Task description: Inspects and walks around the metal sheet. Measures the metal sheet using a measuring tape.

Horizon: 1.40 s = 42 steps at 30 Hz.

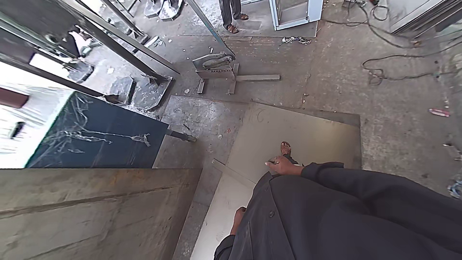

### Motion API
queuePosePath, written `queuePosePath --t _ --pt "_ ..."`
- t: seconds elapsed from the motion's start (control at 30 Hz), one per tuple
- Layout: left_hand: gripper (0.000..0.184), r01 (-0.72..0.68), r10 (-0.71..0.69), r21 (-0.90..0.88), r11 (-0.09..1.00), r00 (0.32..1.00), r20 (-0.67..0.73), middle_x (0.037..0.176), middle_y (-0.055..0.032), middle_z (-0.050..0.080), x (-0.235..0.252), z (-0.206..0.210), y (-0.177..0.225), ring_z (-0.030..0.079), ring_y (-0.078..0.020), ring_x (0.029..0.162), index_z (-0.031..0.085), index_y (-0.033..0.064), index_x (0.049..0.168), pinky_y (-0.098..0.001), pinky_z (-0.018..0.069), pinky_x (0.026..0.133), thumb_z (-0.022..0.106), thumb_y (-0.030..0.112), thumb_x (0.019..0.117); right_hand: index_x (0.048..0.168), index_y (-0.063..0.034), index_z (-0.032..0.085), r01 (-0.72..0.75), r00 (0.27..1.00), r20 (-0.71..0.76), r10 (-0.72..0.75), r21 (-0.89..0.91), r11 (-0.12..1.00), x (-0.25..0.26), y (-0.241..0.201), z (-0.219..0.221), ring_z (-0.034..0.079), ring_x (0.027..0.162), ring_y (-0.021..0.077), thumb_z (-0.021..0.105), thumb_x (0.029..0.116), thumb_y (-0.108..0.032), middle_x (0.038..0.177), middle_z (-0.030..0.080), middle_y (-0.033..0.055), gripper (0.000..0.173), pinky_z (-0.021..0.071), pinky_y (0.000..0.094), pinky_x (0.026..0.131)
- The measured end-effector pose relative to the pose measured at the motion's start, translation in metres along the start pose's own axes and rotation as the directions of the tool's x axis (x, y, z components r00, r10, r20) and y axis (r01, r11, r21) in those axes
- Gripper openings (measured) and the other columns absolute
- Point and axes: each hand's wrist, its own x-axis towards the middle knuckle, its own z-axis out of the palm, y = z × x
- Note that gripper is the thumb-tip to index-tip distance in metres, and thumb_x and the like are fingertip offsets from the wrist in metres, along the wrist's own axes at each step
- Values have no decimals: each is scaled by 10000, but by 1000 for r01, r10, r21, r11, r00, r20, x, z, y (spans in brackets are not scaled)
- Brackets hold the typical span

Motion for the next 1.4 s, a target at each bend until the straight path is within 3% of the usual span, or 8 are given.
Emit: queuePosePath --t 0.2,0.37,0.53,0.63,0.77,1.0,1.23,1.4 --pt "331 17 -17 7 1000 1000 -7 1072 -152 749 -1 2 -3 717 -299 1030 742 77 1115 -545 565 928 608 361 1009 924 24 675 145 984 127 -122 -197 970 4 2 0 653 903 331 417 1092 -489 884 665 193 597 482 524 839" --pt "317 28 -30 -50 998 999 -37 1041 -131 756 3 -2 -3 722 -284 1004 753 98 1091 -549 567 917 625 372 997 827 14 648 530 847 280 -452 -519 671 10 -2 3 645 980 418 432 1087 -459 906 663 213 581 487 553 796" --pt "322 -100 -11 -494 864 976 -216 905 -137 733 -41 -39 66 691 -202 799 723 -18 1083 -410 577 803 623 286 1048 1128 72 645 318 930 297 -217 -353 880 5 -21 -2 626 1122 425 478 1085 -211 1137 634 267 331 496 556 936" --pt "235 -131 -97 -885 447 976 -194 878 -143 713 -108 -80 159 715 -176 703 565 -67 1194 -323 610 650 492 133 1096 1187 46 646 149 966 232 -115 -137 979 11 -31 -1 669 996 345 402 1125 -223 1060 694 221 368 497 504 924" --pt "226 -196 65 -978 74 979 -192 1115 -206 719 -98 -96 197 745 -337 913 528 -11 1266 -484 625 742 471 126 1095 1149 5 651 116 965 239 -107 -25 993 26 -52 2 631 904 279 489 1091 -415 982 661 169 454 483 483 848" --pt "166 -217 125 -967 -134 964 -234 986 -187 703 -102 -95 240 718 -310 854 566 -13 1200 -510 621 755 538 57 1052 1273 -22 555 20 977 210 -35 71 997 23 -75 15 660 986 290 768 902 -487 1100 657 181 631 530 498 881" --pt "264 -279 -100 -960 -24 956 -275 1187 -116 703 -121 -115 244 669 -243 1114 631 20 1256 -483 554 936 635 146 1024 1359 -21 557 49 935 345 -85 110 993 22 -68 7 636 983 332 657 1011 -361 1141 647 239 497 491 529 914" --pt "203 -512 -274 -851 -115 840 -468 1090 -40 698 -135 -194 207 689 -193 1044 626 87 1201 -447 576 926 579 219 1054 1176 25 655 167 917 361 -170 42 985 23 -53 5 635 905 310 611 1003 -221 1009 667 214 304 484 516 830"
